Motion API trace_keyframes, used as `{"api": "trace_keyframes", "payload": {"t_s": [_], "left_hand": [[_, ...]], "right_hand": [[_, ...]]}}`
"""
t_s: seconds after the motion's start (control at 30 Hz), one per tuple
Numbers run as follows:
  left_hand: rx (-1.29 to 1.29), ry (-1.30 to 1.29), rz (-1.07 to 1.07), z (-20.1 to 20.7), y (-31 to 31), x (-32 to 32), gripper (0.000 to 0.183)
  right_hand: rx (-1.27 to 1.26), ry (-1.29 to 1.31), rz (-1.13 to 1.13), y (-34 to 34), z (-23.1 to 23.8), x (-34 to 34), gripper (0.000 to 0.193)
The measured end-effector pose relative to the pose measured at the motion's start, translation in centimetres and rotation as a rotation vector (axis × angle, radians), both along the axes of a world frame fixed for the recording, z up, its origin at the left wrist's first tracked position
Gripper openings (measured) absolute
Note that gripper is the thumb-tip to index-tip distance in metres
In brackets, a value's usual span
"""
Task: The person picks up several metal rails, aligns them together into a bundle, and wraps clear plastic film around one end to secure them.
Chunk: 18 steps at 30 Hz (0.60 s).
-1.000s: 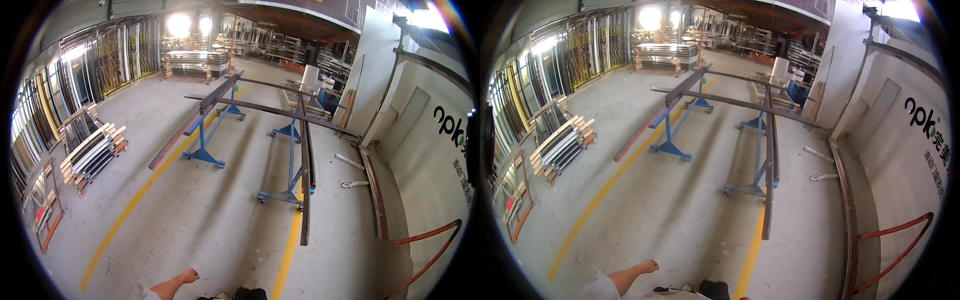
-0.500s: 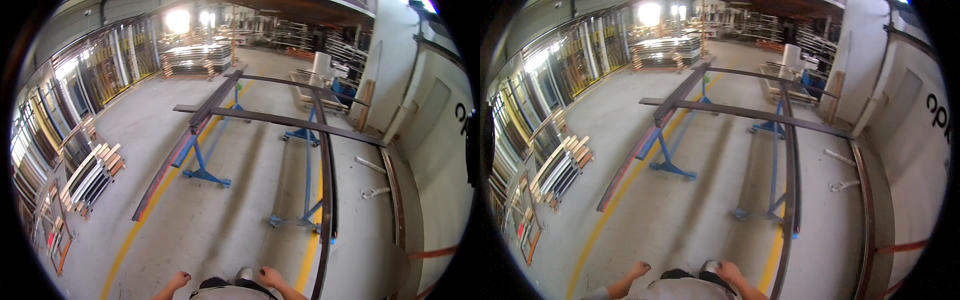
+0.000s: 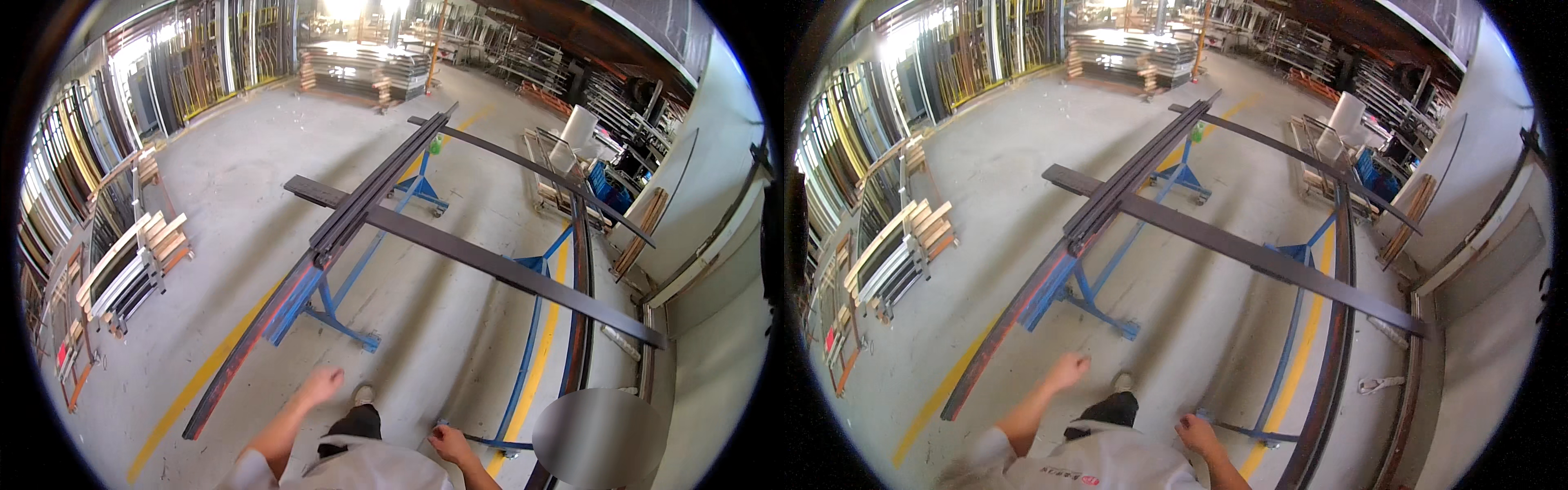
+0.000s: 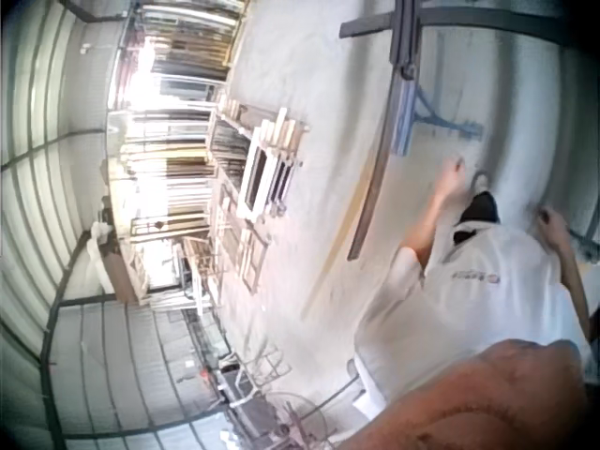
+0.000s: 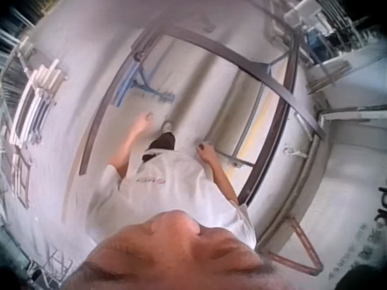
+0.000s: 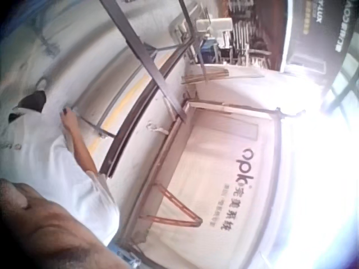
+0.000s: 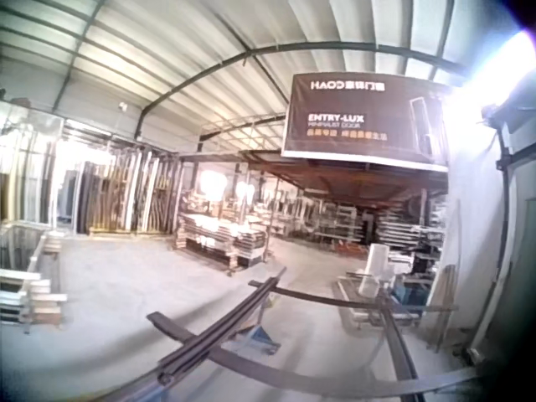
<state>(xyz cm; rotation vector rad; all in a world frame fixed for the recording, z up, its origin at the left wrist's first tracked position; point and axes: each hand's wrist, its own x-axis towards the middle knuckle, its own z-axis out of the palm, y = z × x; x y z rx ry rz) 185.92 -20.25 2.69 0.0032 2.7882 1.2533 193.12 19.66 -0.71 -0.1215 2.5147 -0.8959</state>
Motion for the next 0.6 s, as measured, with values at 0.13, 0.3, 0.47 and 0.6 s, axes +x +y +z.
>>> {"api": "trace_keyframes", "payload": {"t_s": [0.13, 0.3, 0.47, 0.6], "left_hand": [[0.156, 0.035, 0.028, 7.0, 1.8, -18.7, 0.023], [0.216, 0.120, 0.119, 10.5, 1.6, -37.9, 0.025], [0.250, -0.002, 0.237, 9.6, 4.1, -51.5, 0.028], [0.259, 0.036, 0.349, 7.3, 3.7, -59.2, 0.033]], "right_hand": [[-0.119, -0.030, -0.169, 3.1, 4.1, -8.6, 0.037], [0.081, 0.257, -0.207, 7.1, 5.2, -23.3, 0.041], [0.225, 0.473, -0.178, 12.7, 5.1, -38.6, 0.071], [0.308, 0.465, -0.022, 15.5, 8.3, -48.4, 0.088]]}}
